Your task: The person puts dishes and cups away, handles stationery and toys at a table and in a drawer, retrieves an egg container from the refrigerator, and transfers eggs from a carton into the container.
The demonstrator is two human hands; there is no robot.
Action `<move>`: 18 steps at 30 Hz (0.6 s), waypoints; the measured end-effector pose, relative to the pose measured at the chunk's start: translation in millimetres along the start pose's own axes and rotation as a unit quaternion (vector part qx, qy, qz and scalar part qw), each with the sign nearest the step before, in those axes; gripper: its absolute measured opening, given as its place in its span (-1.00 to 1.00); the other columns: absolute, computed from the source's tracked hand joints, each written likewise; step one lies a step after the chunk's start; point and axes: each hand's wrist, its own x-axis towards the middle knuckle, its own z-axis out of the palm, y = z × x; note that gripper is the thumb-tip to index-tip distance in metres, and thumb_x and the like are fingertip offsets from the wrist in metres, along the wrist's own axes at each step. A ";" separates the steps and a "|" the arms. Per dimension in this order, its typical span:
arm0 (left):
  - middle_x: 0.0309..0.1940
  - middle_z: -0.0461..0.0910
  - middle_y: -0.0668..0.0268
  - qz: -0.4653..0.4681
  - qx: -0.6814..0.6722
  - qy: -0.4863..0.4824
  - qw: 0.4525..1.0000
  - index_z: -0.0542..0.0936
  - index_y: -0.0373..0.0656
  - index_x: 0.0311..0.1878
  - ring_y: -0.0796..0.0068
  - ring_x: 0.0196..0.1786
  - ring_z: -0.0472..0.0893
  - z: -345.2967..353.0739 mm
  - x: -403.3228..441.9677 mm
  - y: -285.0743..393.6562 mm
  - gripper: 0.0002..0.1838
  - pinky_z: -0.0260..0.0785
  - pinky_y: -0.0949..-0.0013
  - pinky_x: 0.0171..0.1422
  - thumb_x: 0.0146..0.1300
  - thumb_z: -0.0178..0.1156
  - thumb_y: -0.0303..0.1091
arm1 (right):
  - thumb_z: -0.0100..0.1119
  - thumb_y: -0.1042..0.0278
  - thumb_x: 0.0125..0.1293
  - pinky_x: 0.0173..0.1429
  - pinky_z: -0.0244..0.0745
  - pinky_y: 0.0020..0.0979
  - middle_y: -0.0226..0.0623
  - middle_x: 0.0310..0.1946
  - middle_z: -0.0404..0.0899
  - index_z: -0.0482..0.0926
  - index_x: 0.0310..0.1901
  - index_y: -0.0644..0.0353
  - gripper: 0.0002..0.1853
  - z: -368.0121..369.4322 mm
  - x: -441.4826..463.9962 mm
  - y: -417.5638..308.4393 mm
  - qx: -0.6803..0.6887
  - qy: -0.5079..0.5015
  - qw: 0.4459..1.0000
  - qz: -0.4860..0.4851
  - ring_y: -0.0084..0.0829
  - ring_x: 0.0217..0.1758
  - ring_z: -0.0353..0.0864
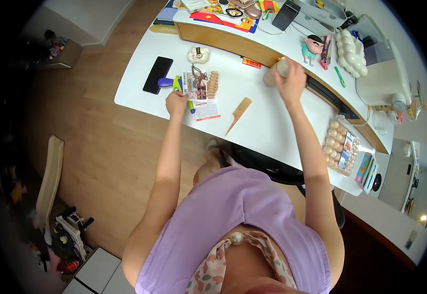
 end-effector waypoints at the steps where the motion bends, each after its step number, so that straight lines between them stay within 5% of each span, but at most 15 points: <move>1: -0.50 0.60 0.14 -0.003 -0.025 0.000 1.000 0.56 -0.21 -0.43 0.21 -0.39 0.61 0.3 -3.4 1.8 -0.76 0.43 0.26 -0.27 -0.09 0.32 -0.27 | 0.37 0.16 -0.07 -0.12 0.44 -0.23 -0.14 -0.13 0.44 0.38 0.08 0.06 -0.37 14.5 -11.5 -6.9 0.043 -0.034 0.998 -0.013 -0.17 -0.18 0.52; 4: -0.57 0.58 0.18 -0.013 -0.096 -0.011 0.995 0.52 -0.22 -0.46 0.25 -0.42 0.60 18.7 -2.5 -7.2 -0.78 0.42 0.28 -0.30 -0.09 0.33 -0.31 | 0.36 0.11 -0.06 -0.13 0.45 -0.24 -0.11 -0.19 0.46 0.35 0.11 0.04 -0.35 42.1 -39.7 -66.9 0.189 -0.200 0.958 0.075 -0.16 -0.20 0.54; 9: -0.63 0.54 0.24 -0.035 -0.161 -0.055 0.985 0.47 -0.23 -0.49 0.36 -0.52 0.59 54.8 -10.0 -38.7 -0.77 0.40 0.34 -0.38 -0.09 0.33 -0.36 | 0.37 0.07 -0.09 -0.09 0.47 -0.16 0.10 -0.07 0.36 0.12 0.25 -0.04 -0.14 95.9 -72.7 -123.4 0.183 -0.347 0.896 0.209 0.04 -0.13 0.51; 12: -0.64 0.53 0.24 -0.047 -0.200 -0.086 0.975 0.45 -0.22 -0.51 0.39 -0.58 0.58 40.1 -45.2 -20.1 -0.79 0.40 0.36 -0.43 -0.08 0.32 -0.39 | 0.36 0.13 -0.09 -0.06 0.46 -0.14 0.19 -0.02 0.30 0.09 0.27 -0.10 -0.13 112.2 -79.8 -123.0 0.242 -0.333 0.892 0.188 0.10 -0.14 0.49; 18: -0.67 0.51 0.27 -0.042 -0.215 -0.077 0.973 0.41 -0.25 -0.52 0.44 -0.62 0.58 52.4 -82.1 -33.5 -0.79 0.39 0.41 -0.51 -0.02 0.30 -0.45 | 0.10 0.49 -0.01 -0.07 0.46 -0.17 0.02 -0.22 0.49 0.38 0.02 0.12 -0.54 133.8 -74.2 -94.7 0.180 -0.259 0.933 0.171 -0.01 -0.15 0.52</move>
